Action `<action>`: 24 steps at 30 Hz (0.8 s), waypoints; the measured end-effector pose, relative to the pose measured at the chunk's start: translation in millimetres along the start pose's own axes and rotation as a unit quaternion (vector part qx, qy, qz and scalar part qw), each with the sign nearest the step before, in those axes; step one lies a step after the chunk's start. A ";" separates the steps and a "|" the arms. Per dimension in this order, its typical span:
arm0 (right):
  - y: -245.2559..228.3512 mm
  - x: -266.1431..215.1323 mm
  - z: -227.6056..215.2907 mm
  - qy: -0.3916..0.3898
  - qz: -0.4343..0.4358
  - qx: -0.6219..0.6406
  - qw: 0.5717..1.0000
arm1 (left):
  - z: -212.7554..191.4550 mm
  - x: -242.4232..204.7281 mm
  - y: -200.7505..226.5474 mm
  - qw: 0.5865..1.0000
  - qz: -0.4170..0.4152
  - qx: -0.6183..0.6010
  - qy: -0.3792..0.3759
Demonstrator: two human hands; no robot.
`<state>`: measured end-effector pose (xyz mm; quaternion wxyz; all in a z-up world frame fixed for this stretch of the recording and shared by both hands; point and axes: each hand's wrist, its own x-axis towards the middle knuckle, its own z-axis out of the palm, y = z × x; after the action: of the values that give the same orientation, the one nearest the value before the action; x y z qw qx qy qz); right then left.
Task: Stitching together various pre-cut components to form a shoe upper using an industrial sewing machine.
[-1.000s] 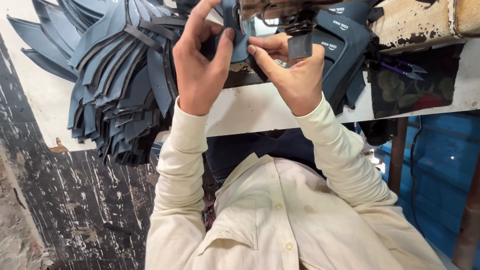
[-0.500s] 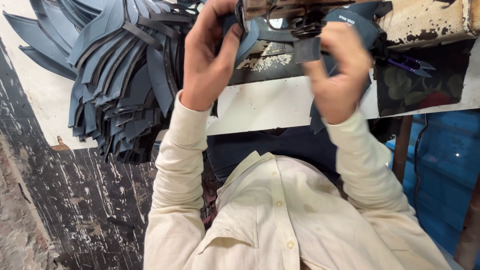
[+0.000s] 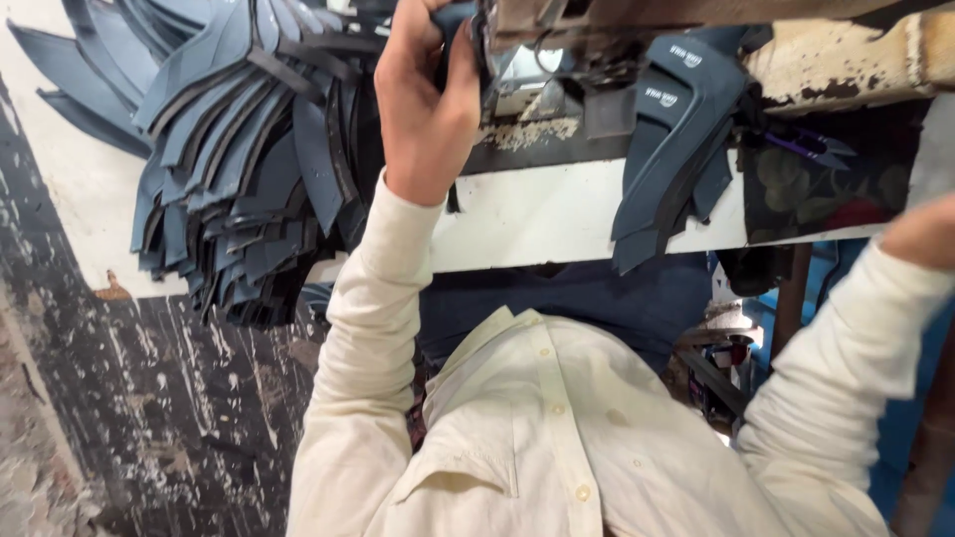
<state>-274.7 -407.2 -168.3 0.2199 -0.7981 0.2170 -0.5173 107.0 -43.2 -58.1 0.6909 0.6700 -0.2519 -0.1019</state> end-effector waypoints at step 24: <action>-88.8 20.7 57.7 0.034 -0.144 -0.071 0.986 | -40.6 33.1 -10.6 0.960 -0.015 -0.102 -0.261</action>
<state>-203.4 -340.0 -123.3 0.0786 -0.8165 0.1435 -0.5537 157.0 -24.4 -60.4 0.6640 0.5501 -0.4012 -0.3089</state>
